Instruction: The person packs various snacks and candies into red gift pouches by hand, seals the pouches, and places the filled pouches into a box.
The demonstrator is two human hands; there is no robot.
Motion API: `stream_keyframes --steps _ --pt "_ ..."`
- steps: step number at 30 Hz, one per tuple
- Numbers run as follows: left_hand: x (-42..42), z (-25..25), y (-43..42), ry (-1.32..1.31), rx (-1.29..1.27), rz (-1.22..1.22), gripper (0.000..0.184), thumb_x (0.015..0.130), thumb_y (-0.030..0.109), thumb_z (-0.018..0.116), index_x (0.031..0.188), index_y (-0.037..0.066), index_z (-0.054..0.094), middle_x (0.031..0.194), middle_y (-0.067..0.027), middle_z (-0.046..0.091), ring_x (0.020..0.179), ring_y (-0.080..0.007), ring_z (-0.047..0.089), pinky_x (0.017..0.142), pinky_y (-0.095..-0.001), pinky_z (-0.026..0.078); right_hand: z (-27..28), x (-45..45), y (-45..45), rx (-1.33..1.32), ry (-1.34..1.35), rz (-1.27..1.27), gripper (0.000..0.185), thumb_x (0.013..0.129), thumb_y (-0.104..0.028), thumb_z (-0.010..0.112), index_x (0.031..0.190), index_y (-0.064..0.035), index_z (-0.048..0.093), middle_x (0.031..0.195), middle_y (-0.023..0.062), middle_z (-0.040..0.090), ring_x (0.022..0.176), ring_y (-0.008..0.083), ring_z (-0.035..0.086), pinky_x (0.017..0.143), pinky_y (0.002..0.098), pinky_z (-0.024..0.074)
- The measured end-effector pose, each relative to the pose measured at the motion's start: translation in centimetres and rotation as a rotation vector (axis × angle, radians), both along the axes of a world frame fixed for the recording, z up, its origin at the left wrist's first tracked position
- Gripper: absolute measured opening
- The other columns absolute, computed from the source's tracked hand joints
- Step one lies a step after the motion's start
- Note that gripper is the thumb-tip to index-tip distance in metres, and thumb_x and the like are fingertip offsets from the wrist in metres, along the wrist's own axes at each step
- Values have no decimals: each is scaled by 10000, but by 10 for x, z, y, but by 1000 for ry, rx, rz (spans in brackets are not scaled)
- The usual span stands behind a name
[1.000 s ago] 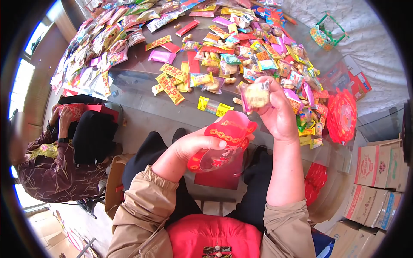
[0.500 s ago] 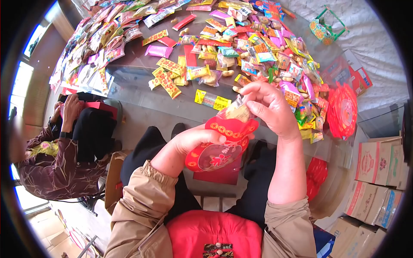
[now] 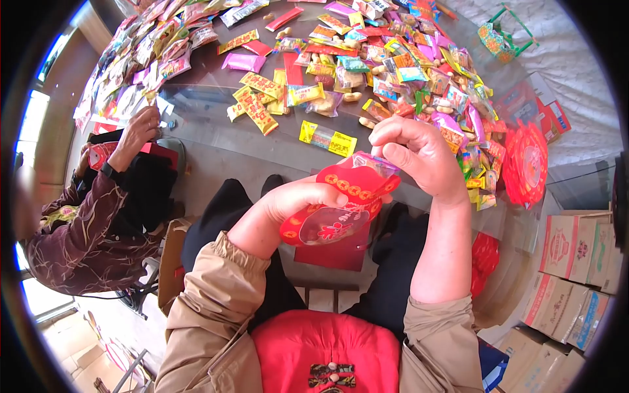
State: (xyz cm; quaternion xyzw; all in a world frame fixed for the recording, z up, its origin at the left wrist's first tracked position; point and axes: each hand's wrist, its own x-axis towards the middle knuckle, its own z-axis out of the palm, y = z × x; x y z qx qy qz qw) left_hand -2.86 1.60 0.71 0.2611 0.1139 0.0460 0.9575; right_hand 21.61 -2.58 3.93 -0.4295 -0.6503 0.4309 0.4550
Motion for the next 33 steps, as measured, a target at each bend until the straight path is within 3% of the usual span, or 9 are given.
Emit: stream_keyframes --steps 3,7,10,12,16,19,27,30,33 --pt "1 -2 -2 12 -22 1 676 876 209 665 1485 -8 470 1423 -161 613 1252 -236 626 1067 -358 487 9 -4 -1 -167 28 -19 256 1044 -234 636 1032 16 689 898 33 696 883 94 658 826 271 520" --pt "0 -2 -4 20 -93 24 654 887 218 652 1470 -21 479 1421 -180 612 1223 -253 646 1059 -373 502 1 -5 -1 -117 51 13 344 1051 -319 625 1029 18 690 887 43 698 877 99 672 817 273 528" --pt "3 -1 -4 -74 -140 80 669 887 240 654 1471 -28 466 1405 -213 611 1214 -289 655 1052 -410 521 4 -6 -3 -66 -11 -29 532 1006 -510 636 1044 18 695 1002 73 709 889 135 667 852 310 525" --pt "7 1 -5 -57 -157 147 749 822 262 684 1470 -29 445 1395 -262 593 1233 -372 639 1055 -493 523 6 -2 -4 -31 -89 -18 457 993 -439 686 1095 6 689 1012 48 699 945 121 654 879 293 513" --pt "3 -2 1 -43 -92 302 762 837 290 691 1490 -8 436 1386 -241 609 1250 -363 626 1061 -507 515 -6 -17 -3 105 96 -123 491 961 -397 747 1239 -11 625 1098 37 675 999 117 629 922 293 499" --pt "8 -5 5 -92 -57 532 781 850 347 683 1500 -1 425 1406 -232 596 1266 -363 615 1074 -515 505 -13 -14 -3 -31 151 -199 548 950 -382 768 1305 -21 559 1147 45 662 1016 112 621 934 299 501" --pt "13 15 17 -219 17 666 887 865 499 646 1555 26 352 1526 -221 493 1362 -366 542 1120 -530 469 -8 -35 -5 -363 410 -250 332 994 -207 726 1218 2 599 1078 18 692 978 72 623 873 253 505" --pt "13 21 18 -323 -51 662 779 913 466 630 1518 27 412 1485 -188 540 1326 -337 573 1120 -499 470 -11 -34 -8 -248 269 -257 231 1000 -173 710 1132 7 650 1011 23 709 941 68 637 853 245 507" --pt "9 4 22 -80 37 712 733 977 507 588 1516 41 414 1512 -180 521 1348 -343 552 1138 -530 443 -6 -35 -16 9 203 -456 176 1008 -153 691 1061 14 673 958 32 713 896 66 642 820 241 509"
